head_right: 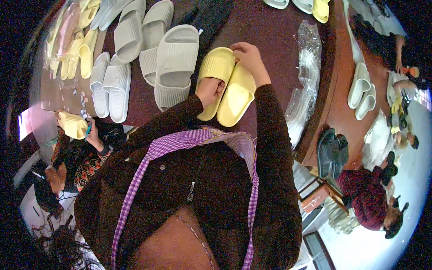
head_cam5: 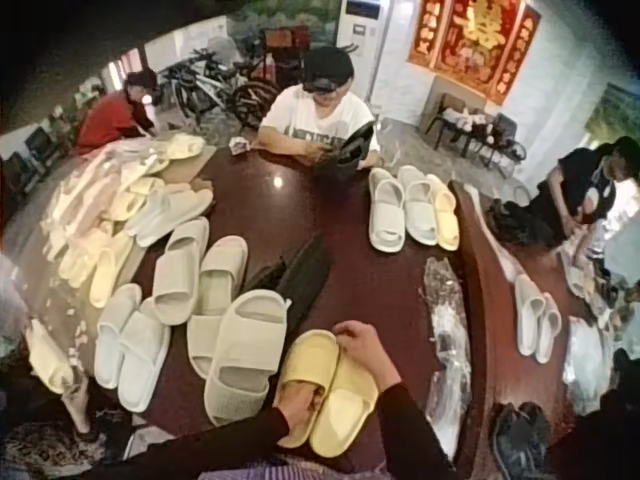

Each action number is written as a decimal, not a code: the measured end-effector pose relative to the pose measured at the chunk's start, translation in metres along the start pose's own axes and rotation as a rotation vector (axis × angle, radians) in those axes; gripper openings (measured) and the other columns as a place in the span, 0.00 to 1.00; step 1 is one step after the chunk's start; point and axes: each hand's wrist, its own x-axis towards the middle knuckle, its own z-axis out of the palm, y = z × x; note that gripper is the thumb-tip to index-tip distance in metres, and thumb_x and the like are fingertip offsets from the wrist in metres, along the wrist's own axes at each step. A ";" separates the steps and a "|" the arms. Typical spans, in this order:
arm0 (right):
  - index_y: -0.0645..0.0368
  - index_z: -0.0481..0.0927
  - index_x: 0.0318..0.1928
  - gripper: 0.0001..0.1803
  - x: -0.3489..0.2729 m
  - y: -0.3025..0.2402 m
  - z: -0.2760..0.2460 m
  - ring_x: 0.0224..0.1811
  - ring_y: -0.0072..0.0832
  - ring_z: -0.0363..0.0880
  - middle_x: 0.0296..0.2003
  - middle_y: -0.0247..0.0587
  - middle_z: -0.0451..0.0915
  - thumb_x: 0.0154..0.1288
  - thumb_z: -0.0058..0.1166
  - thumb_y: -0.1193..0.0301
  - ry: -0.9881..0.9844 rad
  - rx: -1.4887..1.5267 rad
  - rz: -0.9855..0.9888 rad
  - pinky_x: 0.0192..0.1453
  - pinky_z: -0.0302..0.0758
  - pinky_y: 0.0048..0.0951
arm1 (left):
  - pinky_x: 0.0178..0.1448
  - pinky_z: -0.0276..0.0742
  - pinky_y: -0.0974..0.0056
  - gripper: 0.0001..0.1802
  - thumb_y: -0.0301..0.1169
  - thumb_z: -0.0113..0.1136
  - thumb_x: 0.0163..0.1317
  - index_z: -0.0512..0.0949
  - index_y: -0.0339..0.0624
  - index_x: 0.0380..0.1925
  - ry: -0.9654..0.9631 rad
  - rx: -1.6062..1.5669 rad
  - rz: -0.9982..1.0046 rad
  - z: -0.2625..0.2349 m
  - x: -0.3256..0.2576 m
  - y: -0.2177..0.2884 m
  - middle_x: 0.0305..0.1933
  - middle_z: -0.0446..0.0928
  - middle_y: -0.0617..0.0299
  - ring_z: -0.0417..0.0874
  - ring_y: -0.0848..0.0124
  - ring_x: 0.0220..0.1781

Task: The person pairs slippers together by fastening them with plastic ties and stacks slippers on the table.

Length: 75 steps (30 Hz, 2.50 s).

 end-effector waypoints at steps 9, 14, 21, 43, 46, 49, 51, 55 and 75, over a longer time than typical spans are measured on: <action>0.69 0.79 0.38 0.11 0.031 0.003 0.008 0.21 0.16 0.68 0.23 0.32 0.75 0.53 0.50 0.77 -0.389 -0.302 0.128 0.24 0.65 0.19 | 0.18 0.59 0.68 0.13 0.29 0.44 0.61 0.68 0.42 0.18 -0.128 0.283 0.113 -0.012 0.013 -0.010 0.15 0.66 0.64 0.64 0.74 0.13; 0.68 0.78 0.39 0.12 0.007 -0.016 0.009 0.19 0.13 0.65 0.22 0.29 0.73 0.54 0.50 0.77 -0.416 -0.188 0.282 0.21 0.62 0.17 | 0.18 0.59 0.67 0.11 0.28 0.45 0.61 0.69 0.41 0.19 -0.225 0.783 0.373 -0.014 -0.008 0.004 0.15 0.65 0.64 0.63 0.74 0.13; 0.65 0.78 0.39 0.10 -0.019 0.004 0.008 0.17 0.11 0.61 0.19 0.26 0.70 0.55 0.50 0.77 -0.369 0.002 0.498 0.18 0.57 0.15 | 0.27 0.68 0.68 0.07 0.22 0.45 0.60 0.70 0.38 0.24 -0.170 -0.208 -0.039 -0.023 -0.014 -0.024 0.23 0.70 0.61 0.72 0.72 0.24; 0.65 0.76 0.35 0.05 -0.073 -0.019 0.022 0.19 0.11 0.64 0.26 0.32 0.76 0.59 0.49 0.77 0.280 0.221 0.139 0.21 0.60 0.13 | 0.37 0.73 0.72 0.10 0.28 0.56 0.56 0.78 0.34 0.36 -0.002 0.719 0.869 0.043 -0.016 0.058 0.31 0.77 0.61 0.77 0.75 0.30; 0.64 0.77 0.34 0.05 -0.079 -0.027 0.023 0.19 0.11 0.65 0.23 0.29 0.75 0.59 0.50 0.76 0.309 0.178 0.134 0.21 0.61 0.14 | 0.36 0.73 0.74 0.10 0.27 0.56 0.57 0.79 0.34 0.37 -0.067 0.658 0.874 0.056 -0.016 0.058 0.31 0.77 0.63 0.76 0.78 0.29; 0.63 0.77 0.34 0.05 -0.085 -0.034 0.024 0.20 0.11 0.65 0.21 0.27 0.73 0.59 0.50 0.75 0.309 0.217 0.145 0.21 0.61 0.14 | 0.33 0.72 0.75 0.11 0.27 0.55 0.57 0.78 0.34 0.39 -0.114 0.617 0.850 0.065 -0.021 0.060 0.31 0.77 0.64 0.75 0.79 0.28; 0.62 0.77 0.34 0.05 -0.089 -0.036 0.023 0.20 0.11 0.65 0.21 0.26 0.72 0.60 0.50 0.75 0.318 0.260 0.143 0.21 0.61 0.15 | 0.31 0.70 0.76 0.11 0.27 0.54 0.58 0.78 0.34 0.40 -0.187 0.427 0.681 0.071 -0.035 0.065 0.30 0.77 0.64 0.74 0.81 0.26; 0.61 0.77 0.36 0.06 -0.096 -0.040 0.023 0.20 0.11 0.65 0.21 0.25 0.72 0.61 0.49 0.74 0.293 0.310 0.111 0.22 0.61 0.14 | 0.29 0.68 0.77 0.12 0.27 0.53 0.60 0.77 0.32 0.42 -0.278 0.392 0.563 0.072 -0.043 0.066 0.29 0.76 0.66 0.72 0.82 0.25; 0.69 0.66 0.51 0.21 -0.100 -0.016 0.008 0.31 0.18 0.73 0.37 0.41 0.77 0.54 0.47 0.81 0.519 0.529 -0.106 0.38 0.71 0.19 | 0.29 0.73 0.74 0.10 0.28 0.51 0.61 0.75 0.32 0.37 -0.310 0.368 0.253 0.051 0.002 0.043 0.28 0.76 0.62 0.74 0.78 0.26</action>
